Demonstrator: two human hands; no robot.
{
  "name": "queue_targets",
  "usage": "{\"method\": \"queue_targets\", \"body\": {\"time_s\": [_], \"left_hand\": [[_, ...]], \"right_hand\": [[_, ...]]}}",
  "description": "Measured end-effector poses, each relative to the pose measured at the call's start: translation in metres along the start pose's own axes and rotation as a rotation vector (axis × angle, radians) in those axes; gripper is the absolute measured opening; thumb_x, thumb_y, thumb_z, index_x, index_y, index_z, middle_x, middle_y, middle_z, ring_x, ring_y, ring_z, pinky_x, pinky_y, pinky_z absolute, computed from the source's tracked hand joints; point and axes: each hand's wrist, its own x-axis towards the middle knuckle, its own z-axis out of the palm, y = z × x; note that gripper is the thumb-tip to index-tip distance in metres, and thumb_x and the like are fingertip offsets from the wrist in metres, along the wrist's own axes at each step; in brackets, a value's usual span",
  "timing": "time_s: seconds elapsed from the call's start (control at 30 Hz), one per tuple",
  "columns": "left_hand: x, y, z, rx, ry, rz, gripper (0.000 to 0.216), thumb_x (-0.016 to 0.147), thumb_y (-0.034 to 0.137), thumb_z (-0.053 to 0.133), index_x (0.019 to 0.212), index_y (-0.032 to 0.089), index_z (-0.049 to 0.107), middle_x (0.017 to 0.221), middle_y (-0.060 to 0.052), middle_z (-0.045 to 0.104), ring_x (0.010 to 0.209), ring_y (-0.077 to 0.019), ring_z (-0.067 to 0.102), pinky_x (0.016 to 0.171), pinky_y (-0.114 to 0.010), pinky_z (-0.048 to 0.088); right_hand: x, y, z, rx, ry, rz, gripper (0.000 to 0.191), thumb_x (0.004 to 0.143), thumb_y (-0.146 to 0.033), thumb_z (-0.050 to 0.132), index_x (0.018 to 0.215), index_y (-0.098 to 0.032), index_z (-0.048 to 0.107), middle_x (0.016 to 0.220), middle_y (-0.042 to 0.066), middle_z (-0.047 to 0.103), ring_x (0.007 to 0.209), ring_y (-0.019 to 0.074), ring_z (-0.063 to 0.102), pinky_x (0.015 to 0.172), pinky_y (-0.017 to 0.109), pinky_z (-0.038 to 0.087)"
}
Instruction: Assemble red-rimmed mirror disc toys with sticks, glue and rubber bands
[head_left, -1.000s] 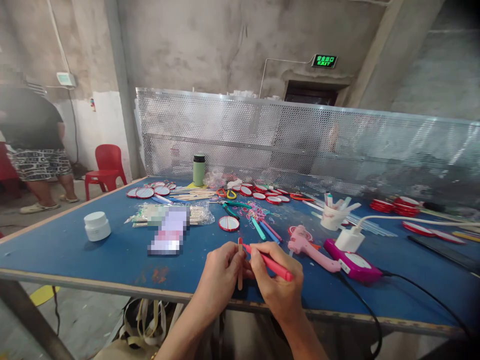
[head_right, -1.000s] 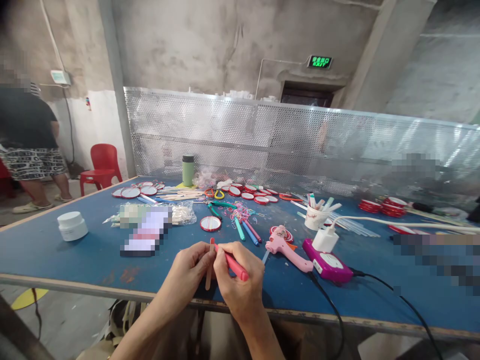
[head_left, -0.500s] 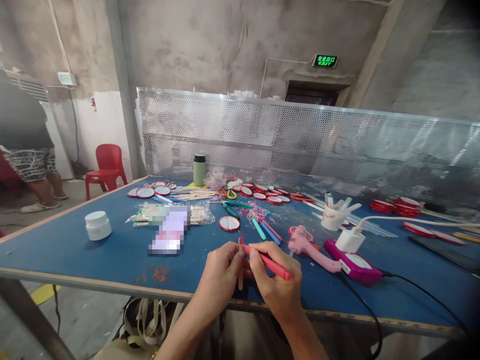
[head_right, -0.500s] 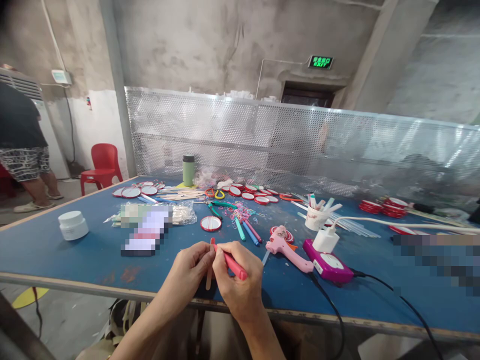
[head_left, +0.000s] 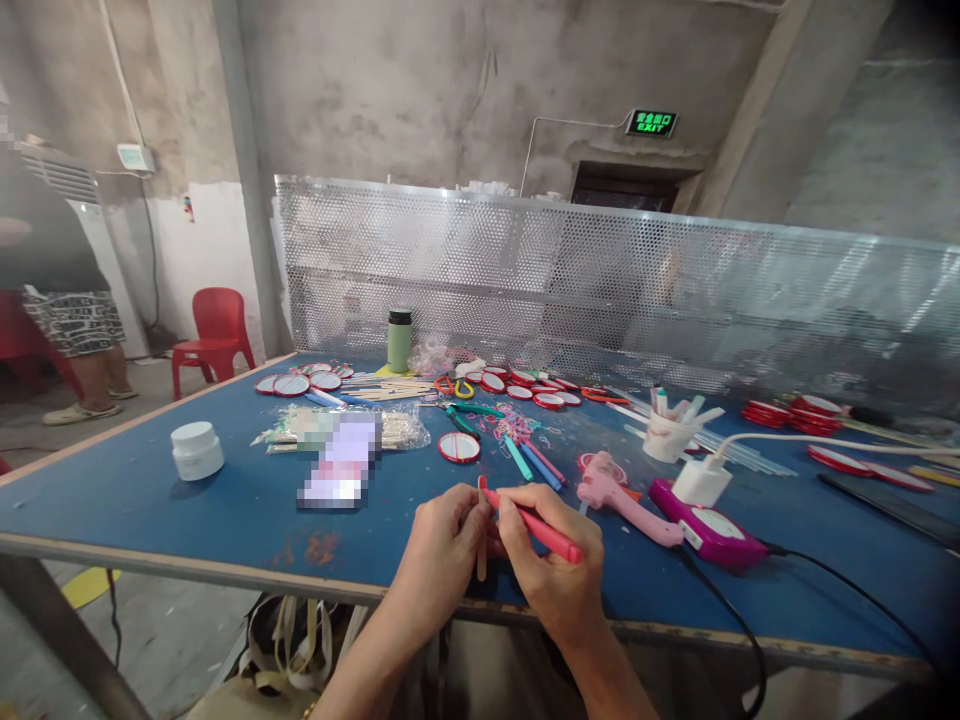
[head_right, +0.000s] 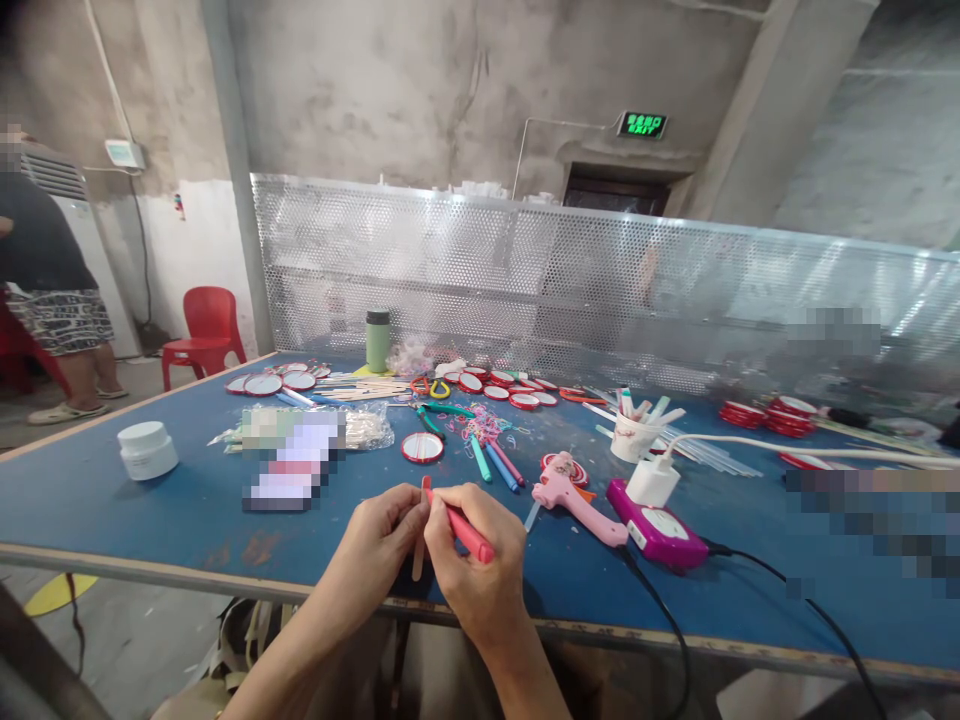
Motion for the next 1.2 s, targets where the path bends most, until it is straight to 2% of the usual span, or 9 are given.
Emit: {"method": "queue_targets", "body": {"time_s": [1.1,1.2], "left_hand": [[0.0009,-0.0033,-0.0005,0.015,-0.001,-0.001,0.032,0.095,0.035,0.043,0.069,0.019,0.053,0.047,0.004,0.053,0.045,-0.0115,0.049,0.050,-0.021,0.034],[0.0003,-0.0011,0.0000,-0.010,-0.002,-0.011,0.032,0.094,0.036,0.044,0.069,0.019,0.053,0.046,0.004,0.055,0.046,-0.0120,0.051,0.051,-0.021,0.036]], "right_hand": [[-0.0008,0.0005,0.0005,-0.007,-0.017,-0.026,0.014,0.088,-0.012,0.056,0.081,-0.019,0.065,0.069,-0.001,0.066,0.060,0.0119,0.062,0.060,0.023,0.048],[-0.0006,-0.0002,-0.0001,-0.013,0.027,-0.028,0.013,0.088,-0.012,0.057,0.083,-0.019,0.066,0.070,-0.001,0.068,0.061,0.0118,0.063,0.061,0.022,0.049]]}}
